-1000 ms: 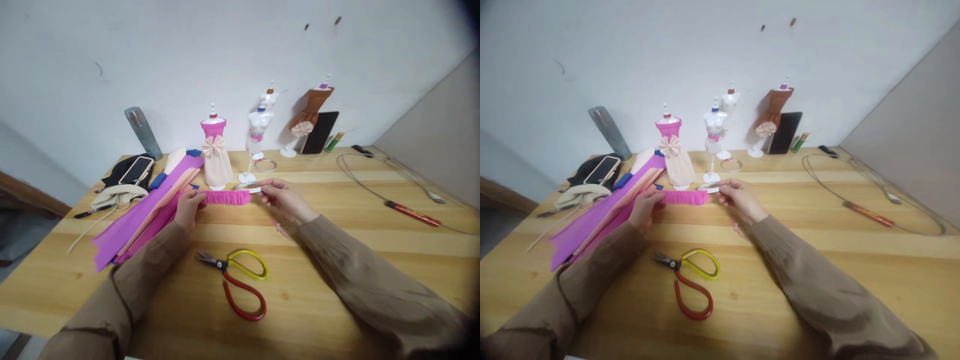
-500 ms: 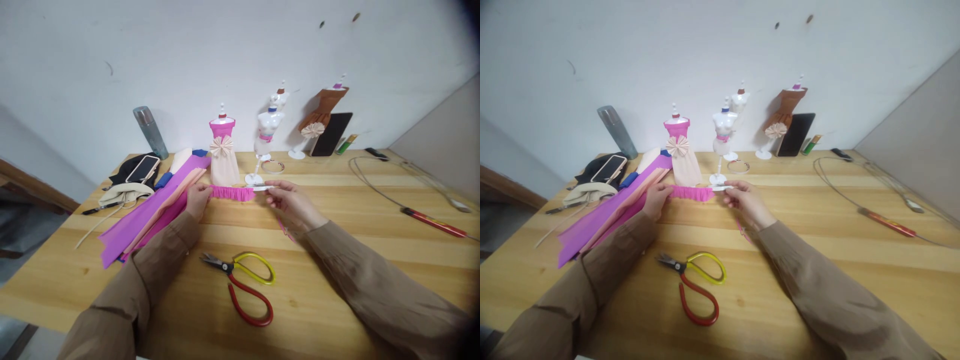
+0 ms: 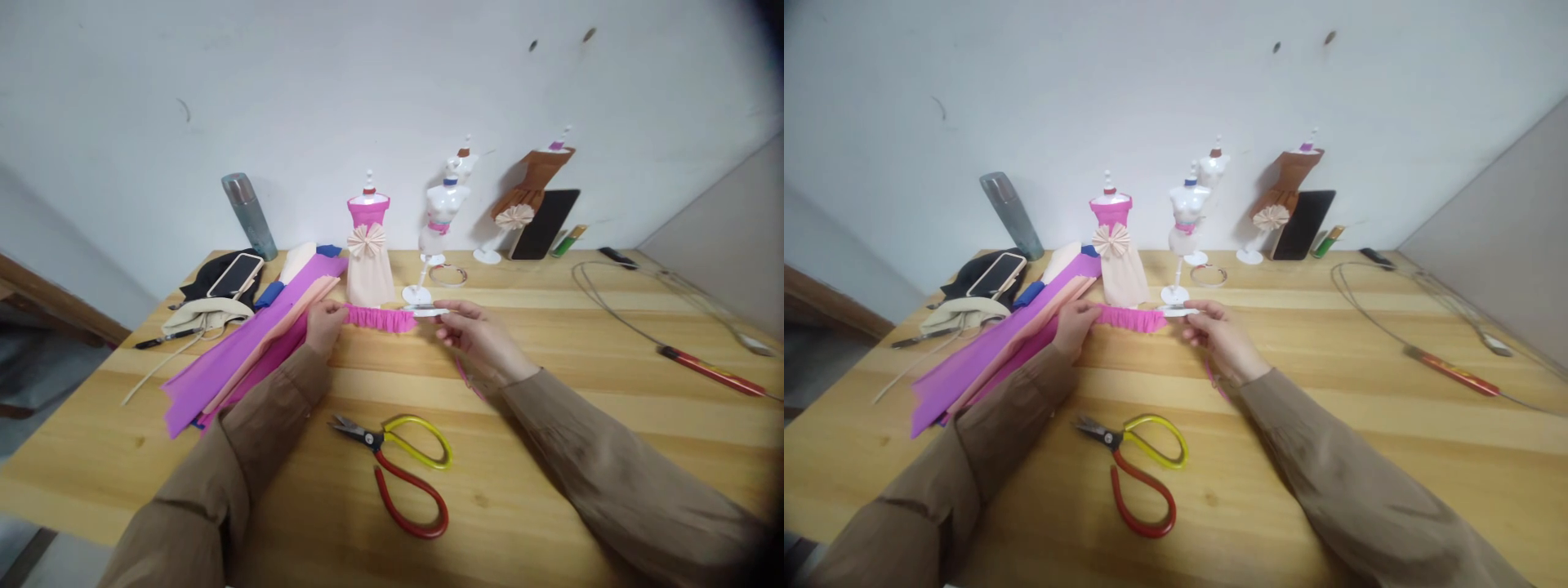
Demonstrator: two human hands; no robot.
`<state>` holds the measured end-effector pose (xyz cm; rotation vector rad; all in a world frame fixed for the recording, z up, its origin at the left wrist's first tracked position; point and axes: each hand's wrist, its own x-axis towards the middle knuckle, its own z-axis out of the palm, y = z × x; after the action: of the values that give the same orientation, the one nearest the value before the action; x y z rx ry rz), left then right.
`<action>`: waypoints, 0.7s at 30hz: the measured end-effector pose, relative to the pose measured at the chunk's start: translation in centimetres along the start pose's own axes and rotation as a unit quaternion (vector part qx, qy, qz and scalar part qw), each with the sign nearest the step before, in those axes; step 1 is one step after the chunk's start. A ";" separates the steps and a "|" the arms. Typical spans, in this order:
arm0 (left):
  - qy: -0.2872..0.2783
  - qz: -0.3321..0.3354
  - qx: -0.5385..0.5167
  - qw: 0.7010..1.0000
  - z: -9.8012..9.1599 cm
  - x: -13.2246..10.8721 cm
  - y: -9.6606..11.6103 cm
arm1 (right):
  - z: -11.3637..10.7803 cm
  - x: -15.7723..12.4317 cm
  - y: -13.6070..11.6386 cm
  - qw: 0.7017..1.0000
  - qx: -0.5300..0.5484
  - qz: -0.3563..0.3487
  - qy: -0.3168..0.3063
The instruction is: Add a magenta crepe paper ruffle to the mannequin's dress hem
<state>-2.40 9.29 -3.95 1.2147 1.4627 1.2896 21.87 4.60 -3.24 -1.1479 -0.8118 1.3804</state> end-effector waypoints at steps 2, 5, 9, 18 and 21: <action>-0.002 0.001 -0.004 1.000 -0.1 -0.2 0.1 | 0.0 -0.3 0.0 1.000 -0.019 0.018 -0.008; -0.002 0.000 -0.008 1.000 -0.3 -0.4 0.2 | -0.1 -0.8 0.2 0.997 -0.056 0.046 -0.020; -0.003 -0.001 -0.013 1.000 -0.3 -0.3 0.1 | -0.4 -1.2 0.6 0.983 -0.153 0.081 -0.054; -0.007 0.005 -0.017 1.000 -0.3 -0.3 -0.1 | -0.5 -1.4 0.5 0.927 -0.353 -0.004 -0.129; -0.006 0.012 -0.013 1.000 -0.2 -0.2 -0.5 | 0.6 -0.5 -1.4 0.929 -0.335 -0.091 -0.132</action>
<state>-2.67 9.06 -4.38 1.2255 1.4216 1.3111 21.72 4.35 -1.67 -1.3614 -1.6282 1.1376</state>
